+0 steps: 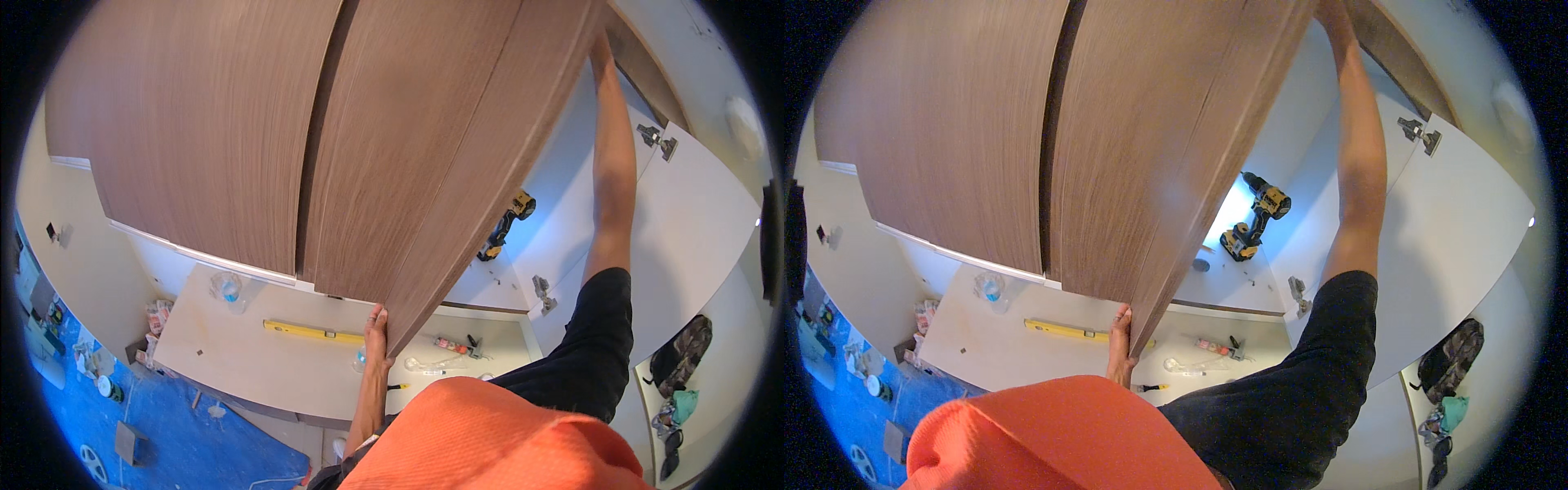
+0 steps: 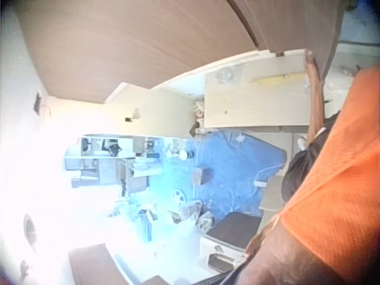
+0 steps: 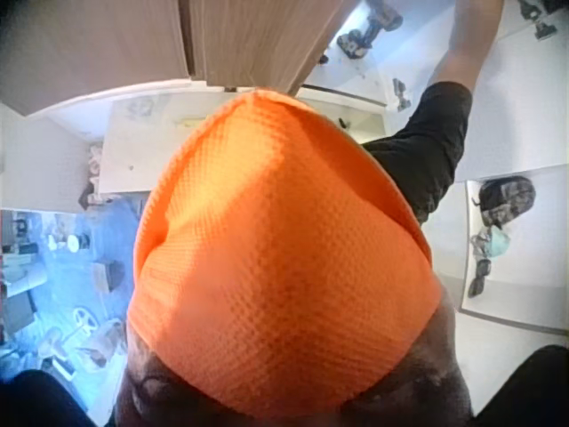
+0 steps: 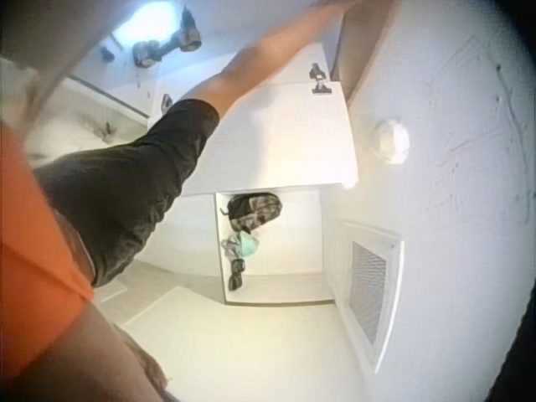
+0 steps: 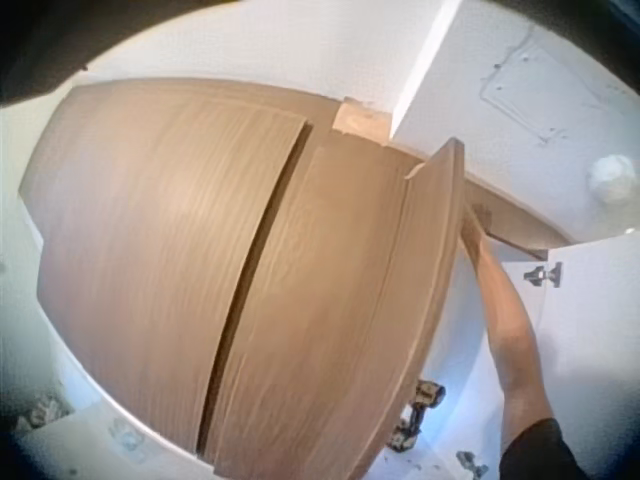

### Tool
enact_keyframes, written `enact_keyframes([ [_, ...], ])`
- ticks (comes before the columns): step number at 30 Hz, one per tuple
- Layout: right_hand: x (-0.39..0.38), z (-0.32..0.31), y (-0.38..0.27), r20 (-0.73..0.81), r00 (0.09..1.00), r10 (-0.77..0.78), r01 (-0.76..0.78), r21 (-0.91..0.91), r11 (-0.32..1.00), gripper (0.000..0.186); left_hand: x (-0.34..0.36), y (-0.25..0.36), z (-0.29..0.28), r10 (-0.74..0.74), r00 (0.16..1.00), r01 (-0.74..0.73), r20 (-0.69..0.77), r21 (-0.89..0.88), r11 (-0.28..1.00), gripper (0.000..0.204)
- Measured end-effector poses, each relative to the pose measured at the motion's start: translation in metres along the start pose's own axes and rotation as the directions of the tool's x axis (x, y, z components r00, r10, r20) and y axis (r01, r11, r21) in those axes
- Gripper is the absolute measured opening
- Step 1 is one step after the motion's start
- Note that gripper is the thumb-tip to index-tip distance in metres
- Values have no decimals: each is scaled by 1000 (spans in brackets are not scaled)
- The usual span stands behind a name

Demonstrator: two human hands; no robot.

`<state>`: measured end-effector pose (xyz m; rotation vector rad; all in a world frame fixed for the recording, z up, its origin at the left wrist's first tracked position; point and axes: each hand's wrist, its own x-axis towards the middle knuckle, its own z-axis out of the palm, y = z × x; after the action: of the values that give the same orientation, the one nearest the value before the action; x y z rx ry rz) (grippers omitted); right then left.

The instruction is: The person uses a cordless drill to attach metal hinges to a white cabinet door. They repeatedly position the door, drive screws into the hinge mounting points, and test the door's swing to ensure proper alignment.

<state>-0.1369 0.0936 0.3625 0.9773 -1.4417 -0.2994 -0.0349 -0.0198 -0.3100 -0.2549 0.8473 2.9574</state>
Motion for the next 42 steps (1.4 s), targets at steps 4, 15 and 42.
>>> enact_keyframes([
  [4,13,17,38,-55,998,-41,43,27,999,21,10,6,-6,18,1000,-18,0,40,999,52],
  [15,31,21,45,-149,988,-27,67,270,960,24,11,20,-32,108,985,-113,136,28,993,38],
  [42,-240,-204,-73,-736,649,191,313,488,815,24,-325,270,331,-130,-632,-282,764,-383,-880,56],
])
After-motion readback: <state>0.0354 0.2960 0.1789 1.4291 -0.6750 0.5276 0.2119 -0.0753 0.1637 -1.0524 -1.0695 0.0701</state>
